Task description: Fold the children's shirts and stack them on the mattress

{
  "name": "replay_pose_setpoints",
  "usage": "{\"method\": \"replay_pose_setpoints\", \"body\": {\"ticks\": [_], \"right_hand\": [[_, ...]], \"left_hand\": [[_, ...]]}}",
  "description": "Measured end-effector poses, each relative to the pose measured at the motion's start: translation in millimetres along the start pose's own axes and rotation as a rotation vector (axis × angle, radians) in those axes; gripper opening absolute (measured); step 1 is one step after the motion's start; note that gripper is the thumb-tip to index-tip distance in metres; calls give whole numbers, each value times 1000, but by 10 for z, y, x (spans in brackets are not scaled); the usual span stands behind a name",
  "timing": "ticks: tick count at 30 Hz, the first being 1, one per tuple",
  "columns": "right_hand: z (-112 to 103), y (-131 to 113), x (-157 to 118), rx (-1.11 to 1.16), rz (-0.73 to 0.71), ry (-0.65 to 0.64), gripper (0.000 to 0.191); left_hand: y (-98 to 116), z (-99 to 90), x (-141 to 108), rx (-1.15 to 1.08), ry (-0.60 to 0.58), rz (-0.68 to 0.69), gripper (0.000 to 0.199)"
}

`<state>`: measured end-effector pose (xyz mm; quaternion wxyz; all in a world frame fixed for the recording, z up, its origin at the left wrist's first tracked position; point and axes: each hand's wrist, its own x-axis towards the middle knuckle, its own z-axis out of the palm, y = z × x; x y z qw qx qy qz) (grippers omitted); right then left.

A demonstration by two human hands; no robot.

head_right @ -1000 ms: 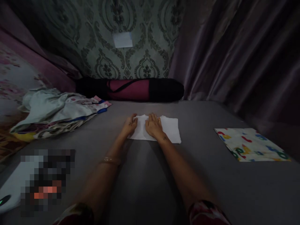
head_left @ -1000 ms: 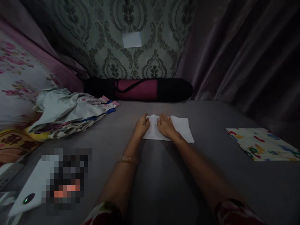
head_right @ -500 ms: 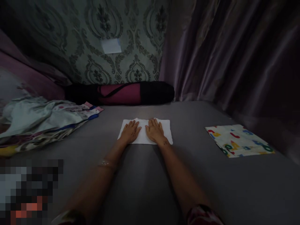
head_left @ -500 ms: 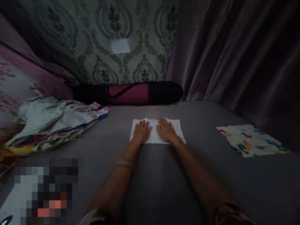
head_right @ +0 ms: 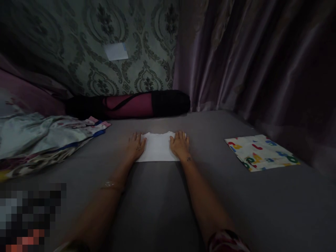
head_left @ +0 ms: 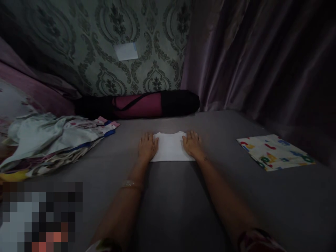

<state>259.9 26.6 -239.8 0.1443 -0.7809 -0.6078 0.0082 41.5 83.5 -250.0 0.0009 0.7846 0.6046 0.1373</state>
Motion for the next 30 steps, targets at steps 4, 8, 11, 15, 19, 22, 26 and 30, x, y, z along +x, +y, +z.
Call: {"method": "replay_pose_setpoints", "body": {"ticks": [4, 8, 11, 15, 19, 22, 26, 30], "right_hand": [[-11, 80, 19, 16, 57, -33, 62], [3, 124, 66, 14, 30, -4, 56], [-14, 160, 129, 24, 10, 23, 49], [-47, 220, 205, 36, -45, -12, 43], [-44, 265, 247, 25, -62, 19, 39], [-25, 281, 276, 11, -38, 47, 39], [-56, 297, 311, 9, -41, 18, 35], [-185, 325, 326, 77, -76, -21, 33]], "left_hand": [[-67, 33, 12, 2, -75, -22, 60], [-110, 64, 38, -27, -64, -6, 58], [-150, 84, 95, -70, -23, 9, 53], [-241, 145, 191, -143, 39, 34, 44], [-319, 184, 237, -186, 60, 78, 38], [-333, 168, 242, -186, 72, 74, 39], [-316, 131, 254, -186, 89, 31, 40], [-298, 114, 273, -187, 75, 30, 38]]}}
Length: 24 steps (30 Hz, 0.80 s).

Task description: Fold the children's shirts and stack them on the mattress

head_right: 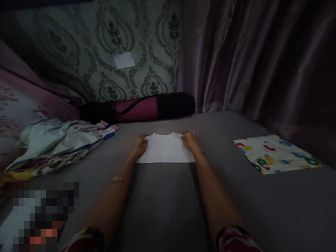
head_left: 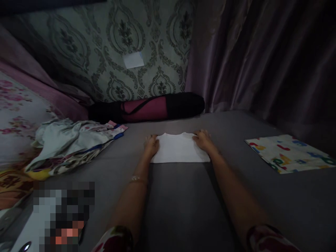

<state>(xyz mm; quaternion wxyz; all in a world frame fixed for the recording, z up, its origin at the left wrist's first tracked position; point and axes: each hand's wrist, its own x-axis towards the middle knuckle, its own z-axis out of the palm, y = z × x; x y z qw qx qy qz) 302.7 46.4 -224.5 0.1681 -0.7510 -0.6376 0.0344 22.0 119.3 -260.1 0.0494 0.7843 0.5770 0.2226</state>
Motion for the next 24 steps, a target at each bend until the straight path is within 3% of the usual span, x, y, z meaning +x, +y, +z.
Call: {"method": "replay_pose_setpoints", "body": {"ticks": [5, 8, 12, 14, 16, 20, 22, 24], "right_hand": [[-190, 68, -11, 193, -79, -37, 31], [-337, 122, -8, 318, -103, -73, 28], [-658, 129, 8, 410, -172, -45, 19], [-856, 96, 10, 452, -219, -18, 15], [-1033, 53, -5, 471, -259, 36, 15], [-1154, 44, -141, 455, -328, 168, 23], [-1053, 118, -292, 396, -367, 175, 24], [-870, 231, -503, 324, -424, 110, 25]], "left_hand": [[3, -187, 50, -56, 9, 2, 23], [-21, -531, 88, -234, -36, -7, 20], [24, -1085, 135, -602, -235, 54, 30], [108, -1295, 174, -625, -222, 96, 33], [208, -1436, 218, -591, -109, 147, 34], [300, -1527, 188, -400, 117, 220, 30], [256, -1475, 50, -245, 101, 270, 23], [166, -1358, -168, -152, -1, 356, 19]]}}
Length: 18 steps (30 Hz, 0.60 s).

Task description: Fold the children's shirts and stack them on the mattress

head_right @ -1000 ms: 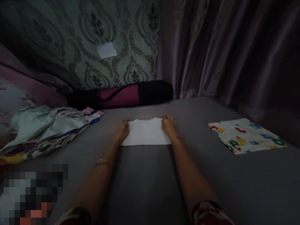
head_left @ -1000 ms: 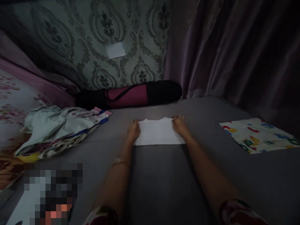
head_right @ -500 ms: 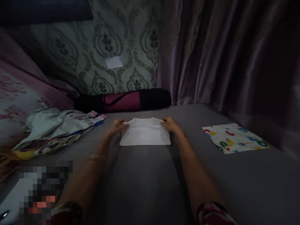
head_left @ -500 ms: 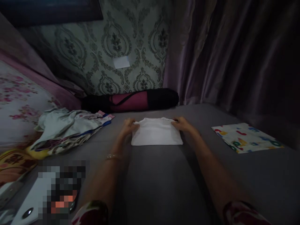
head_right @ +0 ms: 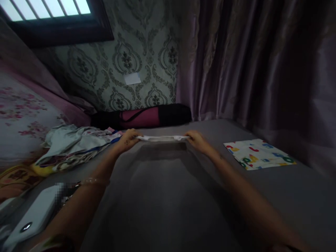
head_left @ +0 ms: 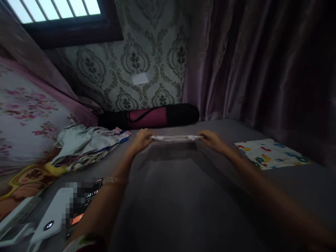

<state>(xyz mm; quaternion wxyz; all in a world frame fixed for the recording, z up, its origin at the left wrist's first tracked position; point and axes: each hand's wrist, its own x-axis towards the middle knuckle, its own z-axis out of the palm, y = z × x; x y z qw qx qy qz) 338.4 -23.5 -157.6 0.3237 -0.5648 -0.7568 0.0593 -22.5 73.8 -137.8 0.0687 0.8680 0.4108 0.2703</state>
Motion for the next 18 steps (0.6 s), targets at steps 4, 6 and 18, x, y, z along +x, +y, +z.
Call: {"method": "replay_pose_setpoints", "body": {"ticks": [4, 6, 18], "right_hand": [[277, 60, -582, -82, -44, -179, 28], [356, 29, -785, -117, -62, -213, 29], [390, -290, -722, -292, -27, -231, 32]], "left_hand": [[-81, 301, -536, -20, -248, 94, 25], [-131, 429, -733, -28, -316, 88, 31], [-57, 517, -940, -17, -206, -87, 36]]}}
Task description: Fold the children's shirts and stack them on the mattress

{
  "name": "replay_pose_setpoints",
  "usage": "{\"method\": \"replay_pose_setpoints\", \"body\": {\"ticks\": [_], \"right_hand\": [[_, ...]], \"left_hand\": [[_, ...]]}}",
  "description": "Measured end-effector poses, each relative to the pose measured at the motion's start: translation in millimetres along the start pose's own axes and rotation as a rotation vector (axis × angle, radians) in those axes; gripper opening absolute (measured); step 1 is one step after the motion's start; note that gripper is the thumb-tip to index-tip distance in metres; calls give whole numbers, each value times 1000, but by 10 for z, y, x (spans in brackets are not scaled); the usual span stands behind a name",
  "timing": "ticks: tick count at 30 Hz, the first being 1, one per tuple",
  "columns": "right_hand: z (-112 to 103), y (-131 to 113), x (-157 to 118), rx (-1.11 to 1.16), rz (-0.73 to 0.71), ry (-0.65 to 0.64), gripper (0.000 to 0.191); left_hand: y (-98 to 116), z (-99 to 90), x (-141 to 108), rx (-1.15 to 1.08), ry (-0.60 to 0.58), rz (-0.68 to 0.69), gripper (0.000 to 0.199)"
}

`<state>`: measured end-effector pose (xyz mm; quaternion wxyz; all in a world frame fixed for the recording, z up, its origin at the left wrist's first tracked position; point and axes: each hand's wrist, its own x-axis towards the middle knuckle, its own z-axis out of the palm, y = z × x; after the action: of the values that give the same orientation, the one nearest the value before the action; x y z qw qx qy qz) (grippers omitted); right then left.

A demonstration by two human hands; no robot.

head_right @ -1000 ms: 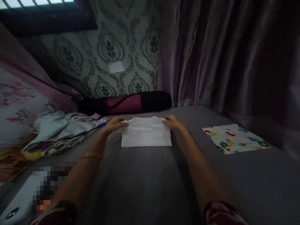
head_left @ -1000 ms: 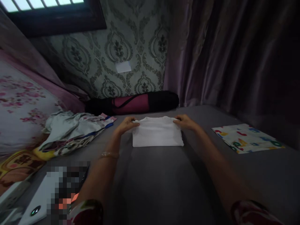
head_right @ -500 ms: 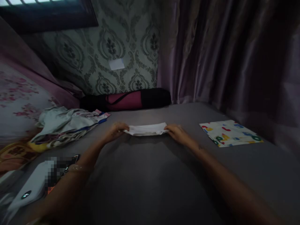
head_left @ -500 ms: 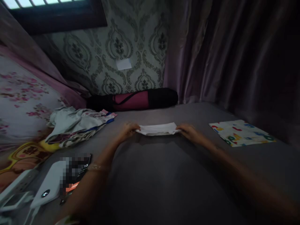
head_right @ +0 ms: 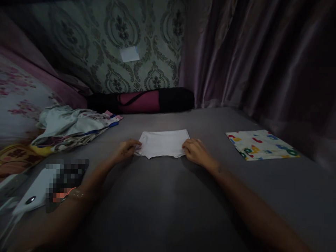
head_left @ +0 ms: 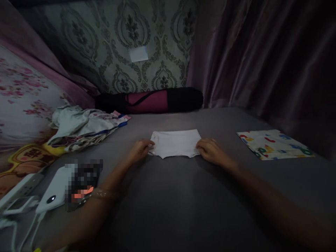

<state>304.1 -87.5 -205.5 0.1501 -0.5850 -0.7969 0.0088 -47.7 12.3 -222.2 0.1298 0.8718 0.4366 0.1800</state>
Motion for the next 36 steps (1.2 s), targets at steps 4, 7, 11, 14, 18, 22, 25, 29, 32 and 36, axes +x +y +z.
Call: {"method": "replay_pose_setpoints", "body": {"ticks": [4, 7, 11, 14, 18, 22, 25, 29, 32, 36], "right_hand": [[143, -312, 447, -7, 3, -20, 50], [335, -516, 729, -9, 44, -91, 55], [566, -638, 880, -16, 86, -110, 57], [641, -640, 890, -16, 108, -143, 57], [602, -580, 888, 20, 99, -215, 58], [549, -502, 863, -9, 140, -164, 58], [552, -471, 839, -40, 171, -167, 57], [543, -441, 823, -11, 169, -202, 58], [530, -391, 806, -12, 200, -168, 59], [527, -304, 779, -31, 229, -174, 58]], "left_hand": [[363, 176, 331, 12, 82, 29, 40], [574, 422, 539, 123, 43, 66, 43], [627, 658, 614, 235, -16, -59, 51], [588, 708, 601, 270, -46, -144, 57], [575, 687, 617, 277, -68, -174, 58], [549, 662, 630, 325, 47, -166, 57], [503, 657, 625, 319, 10, -202, 60], [467, 645, 624, 291, -64, -246, 64], [450, 633, 620, 292, -40, -274, 65], [390, 631, 608, 278, -30, -281, 66]]}}
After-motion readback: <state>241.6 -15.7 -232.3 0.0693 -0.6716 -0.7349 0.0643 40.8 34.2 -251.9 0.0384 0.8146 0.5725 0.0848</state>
